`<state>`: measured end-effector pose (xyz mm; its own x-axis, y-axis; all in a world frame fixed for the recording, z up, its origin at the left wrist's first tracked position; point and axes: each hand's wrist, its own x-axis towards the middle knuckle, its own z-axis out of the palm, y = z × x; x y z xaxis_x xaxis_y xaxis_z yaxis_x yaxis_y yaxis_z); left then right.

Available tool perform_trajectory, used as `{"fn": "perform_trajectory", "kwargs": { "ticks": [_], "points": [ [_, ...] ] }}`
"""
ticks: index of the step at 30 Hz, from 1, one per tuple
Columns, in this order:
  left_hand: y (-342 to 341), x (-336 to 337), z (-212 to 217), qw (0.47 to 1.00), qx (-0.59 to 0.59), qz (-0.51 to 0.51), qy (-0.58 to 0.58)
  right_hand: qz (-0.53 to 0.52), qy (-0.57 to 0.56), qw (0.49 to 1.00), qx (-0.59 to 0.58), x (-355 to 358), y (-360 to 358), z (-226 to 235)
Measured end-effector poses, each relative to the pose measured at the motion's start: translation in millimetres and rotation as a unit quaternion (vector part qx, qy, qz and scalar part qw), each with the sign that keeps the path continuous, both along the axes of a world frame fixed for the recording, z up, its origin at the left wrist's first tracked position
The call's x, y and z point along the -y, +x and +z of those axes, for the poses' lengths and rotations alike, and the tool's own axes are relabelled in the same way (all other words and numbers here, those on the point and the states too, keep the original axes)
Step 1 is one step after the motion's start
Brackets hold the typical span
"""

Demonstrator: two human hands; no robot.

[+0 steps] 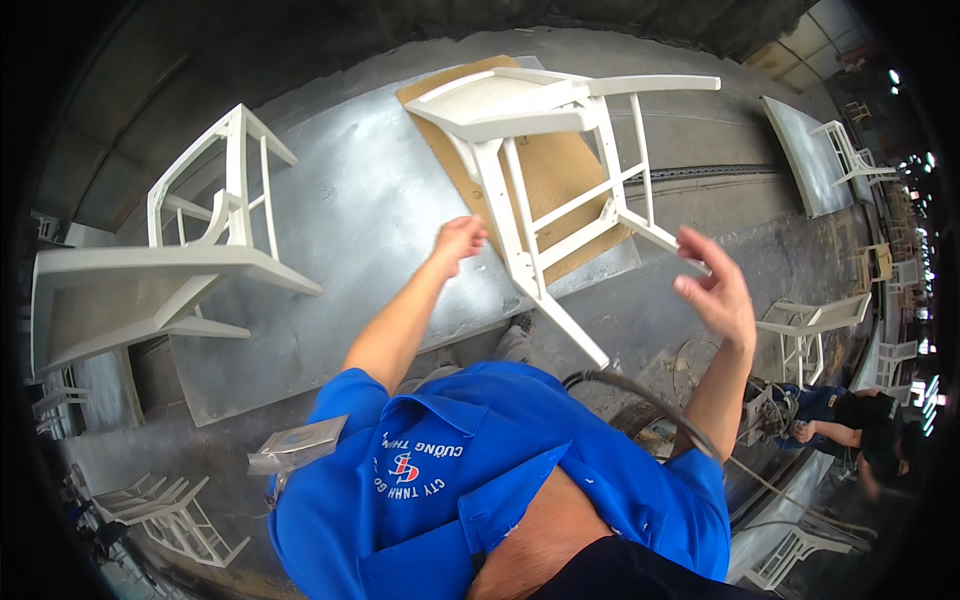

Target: The person spray paints white chair frames using a handheld spray gun. They repeatedly pick up chairs, rotate them to access different sides, and apply paint to the frame and mesh surfaces. The person places finished chairs aside and continues with the next unit.

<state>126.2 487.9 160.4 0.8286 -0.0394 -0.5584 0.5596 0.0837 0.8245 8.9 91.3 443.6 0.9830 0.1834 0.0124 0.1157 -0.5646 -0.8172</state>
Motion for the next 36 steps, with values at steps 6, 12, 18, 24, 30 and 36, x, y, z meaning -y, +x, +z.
{"fn": "perform_trajectory", "kwargs": {
  "ticks": [6,12,18,24,30,36],
  "points": [
    [107,-36,-15,0.991,-0.024,0.133,0.017,0.031,0.065,0.997,-0.033,14,0,-12],
    [196,-36,-19,0.98,0.006,0.185,0.075,0.084,0.053,0.994,-0.039,-1,34,-12],
    [256,-52,-49,0.976,-0.013,0.201,0.084,0.082,0.061,0.993,-0.052,-34,85,9],
    [308,-68,-94,0.967,-0.067,0.241,0.052,0.051,0.119,0.99,-0.06,-66,111,11],
    [337,-58,-120,0.967,-0.058,0.224,-0.102,0.072,0.178,0.981,-0.014,-90,131,8],
    [334,-42,-125,0.936,-0.03,0.275,-0.217,0.078,0.083,0.993,0.031,-99,142,11]
  ]
}}
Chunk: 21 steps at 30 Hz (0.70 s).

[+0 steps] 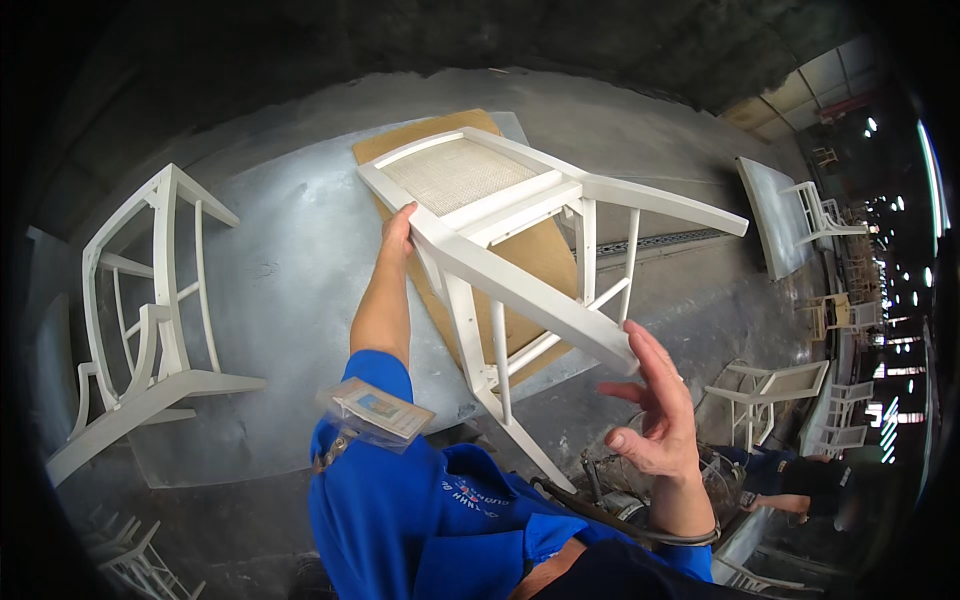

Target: The person spray paints white chair frames using a handheld spray gun. They repeatedly pick up chairs, rotate them to access different sides, and apply paint to the frame and mesh surfaces. The person places finished chairs aside and continues with the next unit.

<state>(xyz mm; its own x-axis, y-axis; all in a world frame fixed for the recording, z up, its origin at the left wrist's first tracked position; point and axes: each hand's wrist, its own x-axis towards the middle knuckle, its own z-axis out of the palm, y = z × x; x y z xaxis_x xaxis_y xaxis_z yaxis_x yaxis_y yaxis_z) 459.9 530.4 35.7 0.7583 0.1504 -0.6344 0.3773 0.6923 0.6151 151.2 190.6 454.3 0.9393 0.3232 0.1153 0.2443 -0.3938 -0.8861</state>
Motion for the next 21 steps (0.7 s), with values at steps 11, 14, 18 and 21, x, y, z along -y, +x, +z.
{"fn": "perform_trajectory", "kwargs": {
  "ticks": [11,14,18,21],
  "points": [
    [-170,42,66,0.987,0.073,0.124,-0.066,-0.172,-0.234,0.957,-0.025,80,-30,62],
    [-191,68,89,0.98,0.105,0.168,-0.018,-0.179,-0.399,0.899,-0.026,93,-43,66],
    [-204,113,134,0.973,0.148,0.166,0.06,-0.22,-0.527,0.82,-0.037,138,-58,72],
    [-178,147,184,0.955,0.214,0.181,0.097,-0.249,-0.527,0.812,0.015,186,-61,75]
  ]
}}
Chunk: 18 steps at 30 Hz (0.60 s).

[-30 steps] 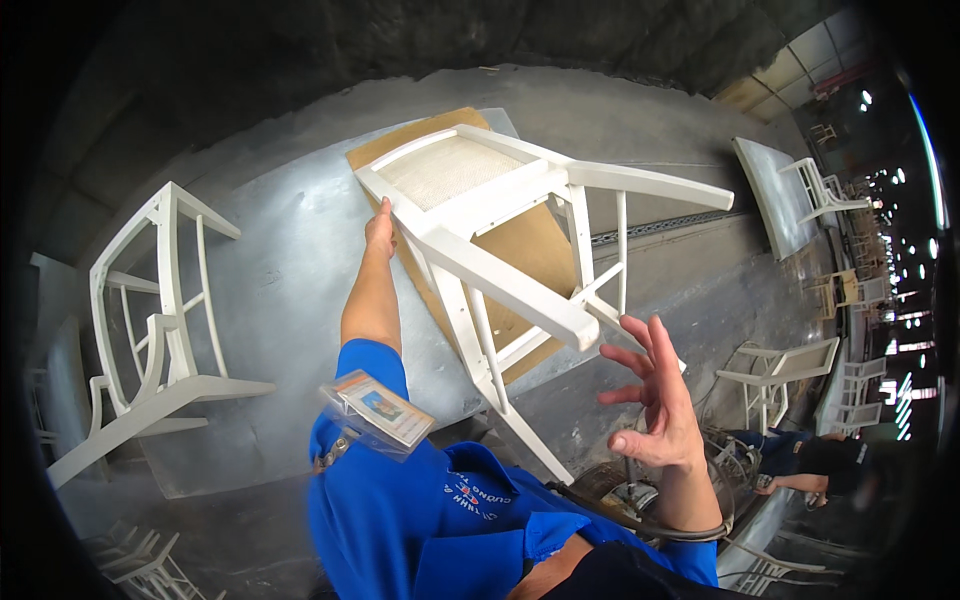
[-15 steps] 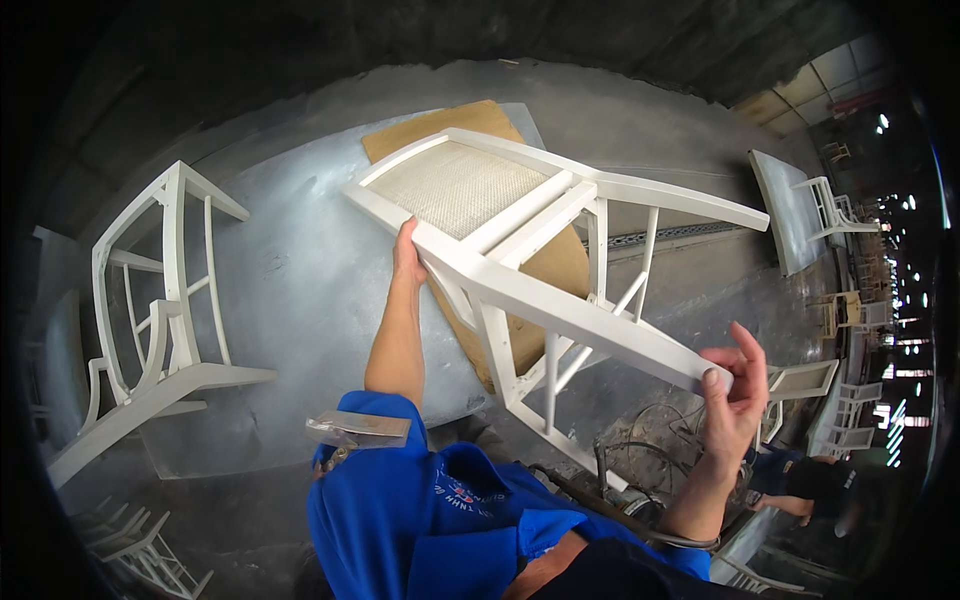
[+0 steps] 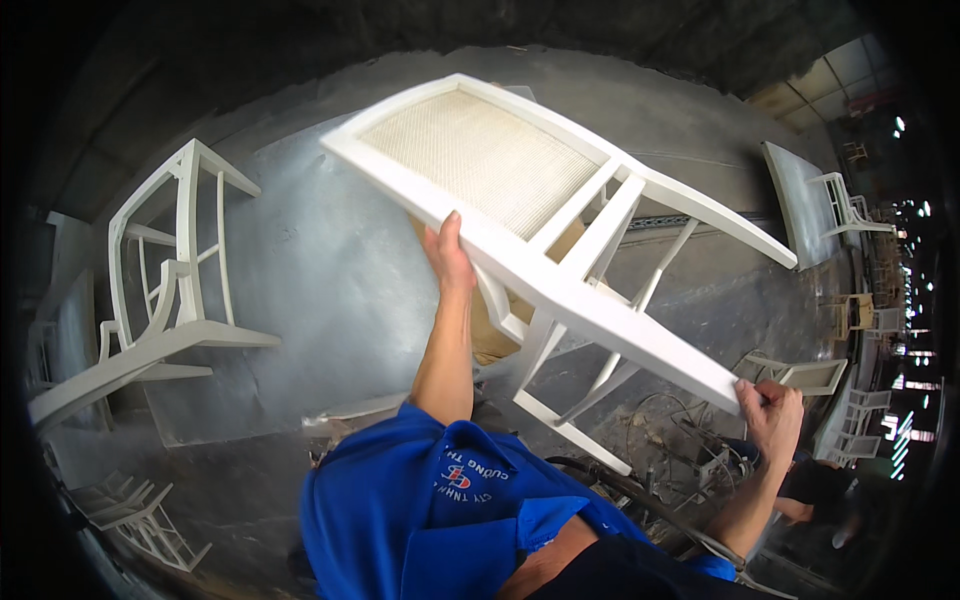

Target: The person spray paints white chair frames using a handheld spray gun. They repeatedly pick up chairs, rotate them to access different sides, and apply paint to the frame and mesh surfaces. The person places finished chairs aside and continues with the next unit.

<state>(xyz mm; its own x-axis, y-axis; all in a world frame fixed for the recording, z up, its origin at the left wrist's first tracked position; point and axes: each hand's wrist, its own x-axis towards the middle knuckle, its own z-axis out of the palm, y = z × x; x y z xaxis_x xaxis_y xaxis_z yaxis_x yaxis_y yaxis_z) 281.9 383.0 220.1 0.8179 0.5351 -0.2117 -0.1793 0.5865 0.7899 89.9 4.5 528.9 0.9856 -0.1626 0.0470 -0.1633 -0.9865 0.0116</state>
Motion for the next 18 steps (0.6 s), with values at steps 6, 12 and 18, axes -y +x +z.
{"fn": "perform_trajectory", "kwargs": {
  "ticks": [6,12,18],
  "points": [
    [51,25,115,0.993,0.077,-0.042,0.083,0.017,0.083,0.994,0.07,75,5,1],
    [85,7,226,0.968,0.155,-0.025,0.196,0.045,0.214,0.965,0.148,106,5,-10],
    [87,-42,364,0.866,0.287,-0.021,0.408,0.061,0.365,0.903,0.221,88,13,-62]
  ]
}}
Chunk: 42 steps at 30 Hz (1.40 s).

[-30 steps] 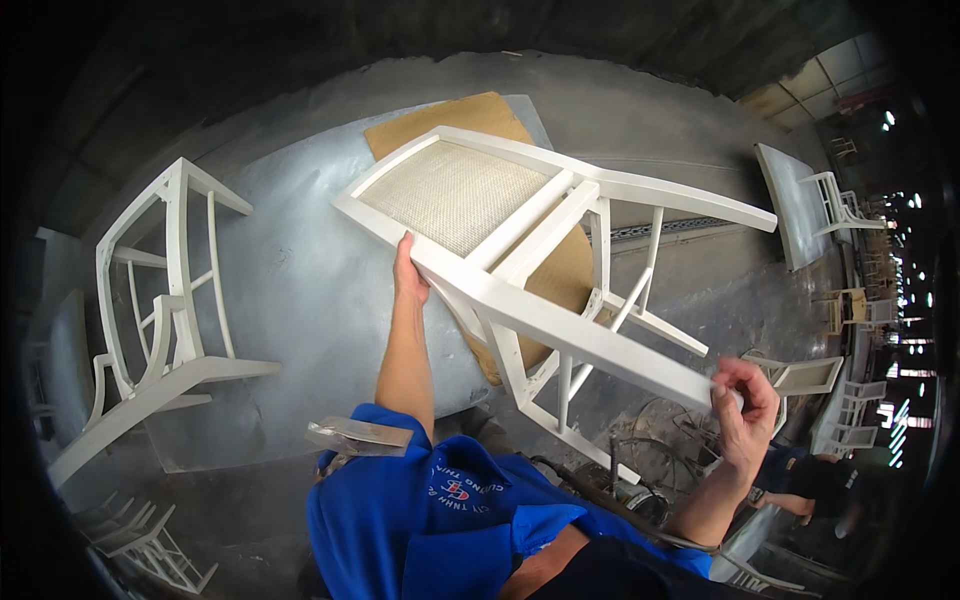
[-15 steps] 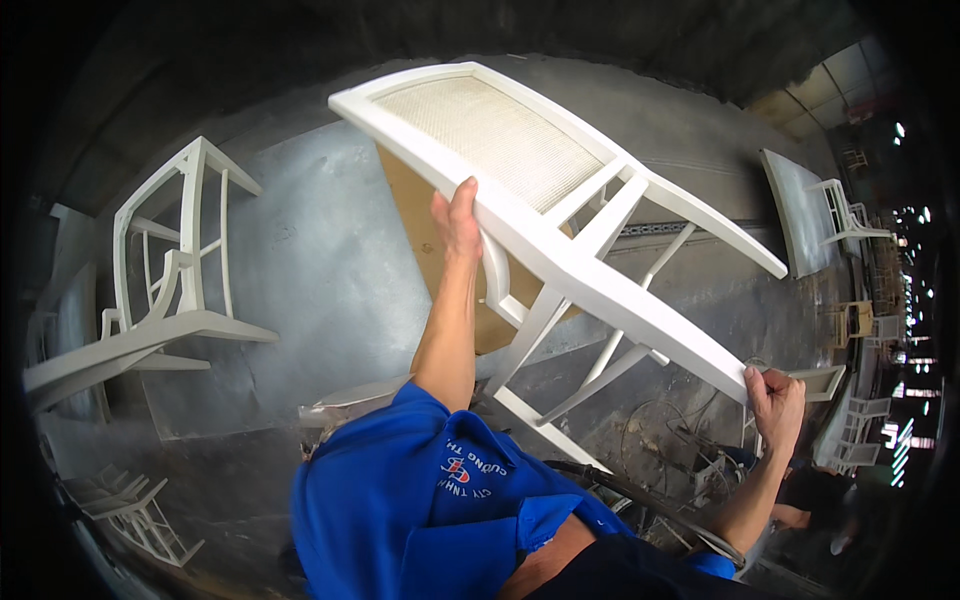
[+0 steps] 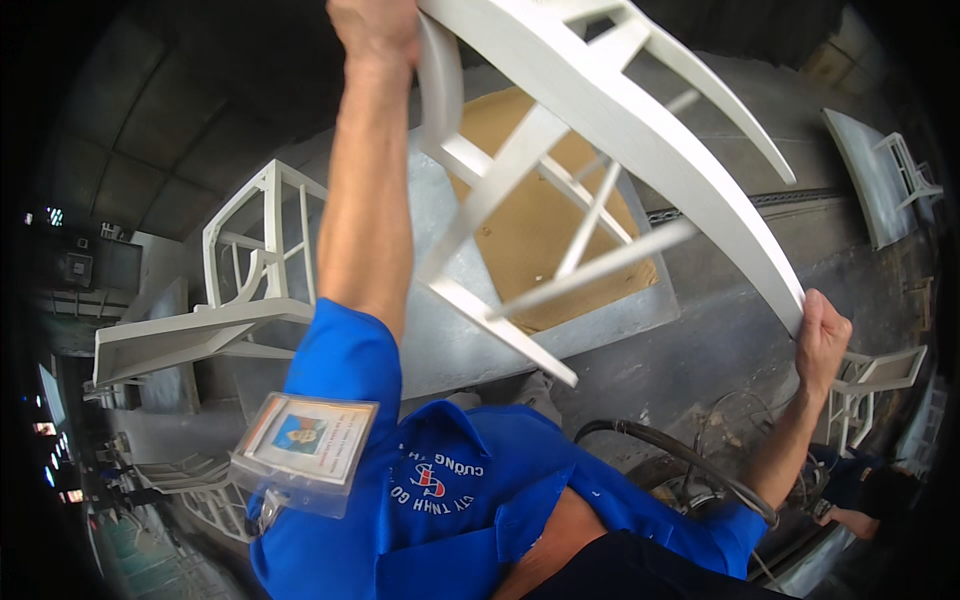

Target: The person spray paints white chair frames using a handheld spray gun. They repeatedly pick up chairs, rotate them to access different sides, and apply paint to the frame and mesh surfaces. The person places finished chairs aside and continues with the next unit.

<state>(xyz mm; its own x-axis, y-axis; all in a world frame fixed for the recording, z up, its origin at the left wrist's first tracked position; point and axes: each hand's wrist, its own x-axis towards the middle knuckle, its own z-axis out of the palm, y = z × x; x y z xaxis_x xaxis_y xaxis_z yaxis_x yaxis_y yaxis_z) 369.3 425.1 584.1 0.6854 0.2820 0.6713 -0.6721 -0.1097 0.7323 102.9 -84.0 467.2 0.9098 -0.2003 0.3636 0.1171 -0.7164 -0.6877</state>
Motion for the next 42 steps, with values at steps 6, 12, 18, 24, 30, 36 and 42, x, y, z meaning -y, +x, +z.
{"fn": "perform_trajectory", "kwargs": {
  "ticks": [6,12,18,24,30,36,42],
  "points": [
    [-40,-40,57,0.988,0.101,-0.025,0.116,0.245,0.188,0.941,-0.14,-139,27,-138],
    [-64,-91,5,0.977,0.105,-0.055,0.175,0.239,0.12,0.909,-0.318,-333,52,-255],
    [-72,-123,-65,0.981,0.059,-0.047,0.177,0.222,0.143,0.914,-0.306,-407,17,-326],
    [-106,-157,-92,0.988,0.053,-0.042,0.14,0.207,0.134,0.93,-0.271,-404,19,-354],
    [-116,-164,-99,0.974,0.086,-0.013,0.208,0.238,0.119,0.924,-0.276,-412,27,-360],
    [-155,-164,-49,0.958,-0.036,0.265,0.101,0.314,0.115,0.902,-0.272,-411,32,-357],
    [-168,-164,-44,0.902,-0.108,0.404,0.108,0.451,0.255,0.759,-0.395,-388,70,-378]
  ]
}}
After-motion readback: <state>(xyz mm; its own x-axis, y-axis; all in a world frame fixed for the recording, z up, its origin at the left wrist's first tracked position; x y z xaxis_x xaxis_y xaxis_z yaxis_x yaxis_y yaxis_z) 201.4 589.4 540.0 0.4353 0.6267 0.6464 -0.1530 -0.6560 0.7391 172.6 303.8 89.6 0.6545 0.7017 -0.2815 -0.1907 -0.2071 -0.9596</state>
